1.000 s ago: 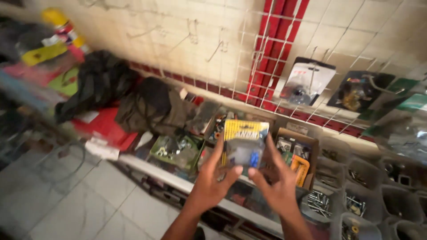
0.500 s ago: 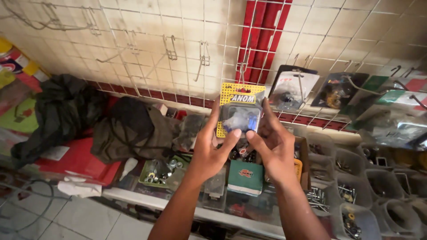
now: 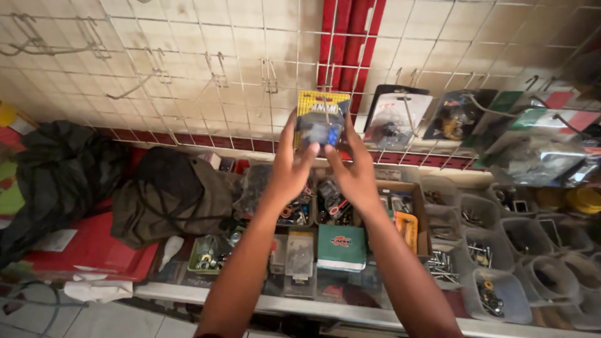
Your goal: The person repeatedly picks packaged motorcycle accessories from a glass display counter and hangs them on hooks on a wall-mounted wire rack. The person handles several different items one by one, including brake pads and other small parts, and places them on the rack.
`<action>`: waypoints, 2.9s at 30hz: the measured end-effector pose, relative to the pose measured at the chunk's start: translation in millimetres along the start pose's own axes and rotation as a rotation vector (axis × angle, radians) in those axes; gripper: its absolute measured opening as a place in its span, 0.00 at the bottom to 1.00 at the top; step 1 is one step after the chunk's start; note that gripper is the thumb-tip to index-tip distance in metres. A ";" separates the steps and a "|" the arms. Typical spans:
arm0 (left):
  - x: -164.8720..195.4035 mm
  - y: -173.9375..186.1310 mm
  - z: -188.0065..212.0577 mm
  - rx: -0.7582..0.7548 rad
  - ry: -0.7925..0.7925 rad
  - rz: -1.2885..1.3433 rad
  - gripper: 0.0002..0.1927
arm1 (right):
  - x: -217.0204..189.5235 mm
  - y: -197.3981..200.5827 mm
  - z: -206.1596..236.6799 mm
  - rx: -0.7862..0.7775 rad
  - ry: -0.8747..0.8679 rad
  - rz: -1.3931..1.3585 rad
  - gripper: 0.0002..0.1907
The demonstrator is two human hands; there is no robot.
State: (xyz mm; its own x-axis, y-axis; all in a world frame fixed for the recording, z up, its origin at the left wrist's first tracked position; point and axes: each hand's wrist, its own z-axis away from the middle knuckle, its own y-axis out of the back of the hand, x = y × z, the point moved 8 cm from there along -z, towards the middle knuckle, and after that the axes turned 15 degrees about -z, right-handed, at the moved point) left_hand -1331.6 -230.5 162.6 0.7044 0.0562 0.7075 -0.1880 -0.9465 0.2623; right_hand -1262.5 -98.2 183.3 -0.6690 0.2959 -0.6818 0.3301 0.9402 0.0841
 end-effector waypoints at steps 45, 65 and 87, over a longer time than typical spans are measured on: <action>86.0 14.1 -28.8 0.360 -0.314 -0.776 0.20 | -25.4 -6.4 0.2 0.019 0.172 0.442 0.44; 72.6 50.6 506.3 0.557 0.723 -1.021 0.08 | -2.3 -105.9 368.0 -1.008 -0.080 -0.272 0.18; 522.8 -133.8 781.9 1.332 1.179 -1.374 0.09 | -321.9 -97.6 713.7 -2.186 0.224 -0.666 0.23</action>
State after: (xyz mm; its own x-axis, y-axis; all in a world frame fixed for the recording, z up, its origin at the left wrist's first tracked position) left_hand -403.0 -323.0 -15.6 -0.7274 0.2863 0.6237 0.6848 0.2432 0.6870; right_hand -604.1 -405.7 -124.1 -0.4303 -0.1645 -0.8876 -0.7615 -0.4618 0.4548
